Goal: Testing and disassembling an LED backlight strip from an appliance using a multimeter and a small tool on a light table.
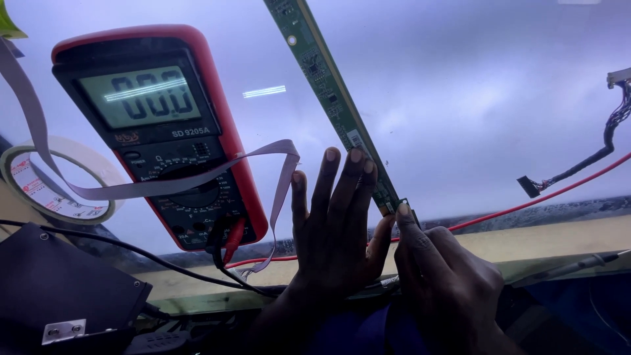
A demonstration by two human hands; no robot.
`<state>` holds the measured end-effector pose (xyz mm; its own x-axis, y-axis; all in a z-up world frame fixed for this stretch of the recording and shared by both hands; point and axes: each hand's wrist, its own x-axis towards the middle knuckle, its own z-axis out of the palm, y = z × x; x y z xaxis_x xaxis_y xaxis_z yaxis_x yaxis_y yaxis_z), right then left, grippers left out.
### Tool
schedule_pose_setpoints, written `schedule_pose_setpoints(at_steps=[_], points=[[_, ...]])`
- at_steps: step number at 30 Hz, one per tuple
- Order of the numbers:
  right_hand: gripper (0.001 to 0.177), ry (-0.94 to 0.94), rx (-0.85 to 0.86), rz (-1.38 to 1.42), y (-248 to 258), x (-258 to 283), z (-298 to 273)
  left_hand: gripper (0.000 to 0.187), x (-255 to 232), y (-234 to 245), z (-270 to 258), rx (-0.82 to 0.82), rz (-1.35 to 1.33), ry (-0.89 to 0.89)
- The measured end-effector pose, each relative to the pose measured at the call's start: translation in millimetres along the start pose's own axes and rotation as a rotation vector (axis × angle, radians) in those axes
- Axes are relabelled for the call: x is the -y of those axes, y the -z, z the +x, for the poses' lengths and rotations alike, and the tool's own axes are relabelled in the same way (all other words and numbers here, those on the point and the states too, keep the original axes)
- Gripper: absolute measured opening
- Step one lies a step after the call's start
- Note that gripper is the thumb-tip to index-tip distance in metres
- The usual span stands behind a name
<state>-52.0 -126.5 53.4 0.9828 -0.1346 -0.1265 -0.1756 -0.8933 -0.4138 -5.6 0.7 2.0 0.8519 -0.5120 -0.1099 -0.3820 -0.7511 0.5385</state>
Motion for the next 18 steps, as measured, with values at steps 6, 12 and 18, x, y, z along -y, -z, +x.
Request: schedule_pose_setpoints(at_steps=[6, 12, 18], points=[[0.021, 0.010, 0.022, -0.016, 1.7, 4.6, 4.6, 0.052, 3.8, 1.9, -0.3, 0.015, -0.030, 0.003], [0.023, 0.016, 0.039, -0.013, 3.9, 3.4, 4.1, 0.050, 2.6, 2.8, 1.7, 0.001, -0.024, -0.003], [0.024, 0.035, 0.027, -0.014, 2.5, -0.8, 0.9, 0.051, 2.8, 2.4, 1.2, 0.003, -0.026, -0.009]])
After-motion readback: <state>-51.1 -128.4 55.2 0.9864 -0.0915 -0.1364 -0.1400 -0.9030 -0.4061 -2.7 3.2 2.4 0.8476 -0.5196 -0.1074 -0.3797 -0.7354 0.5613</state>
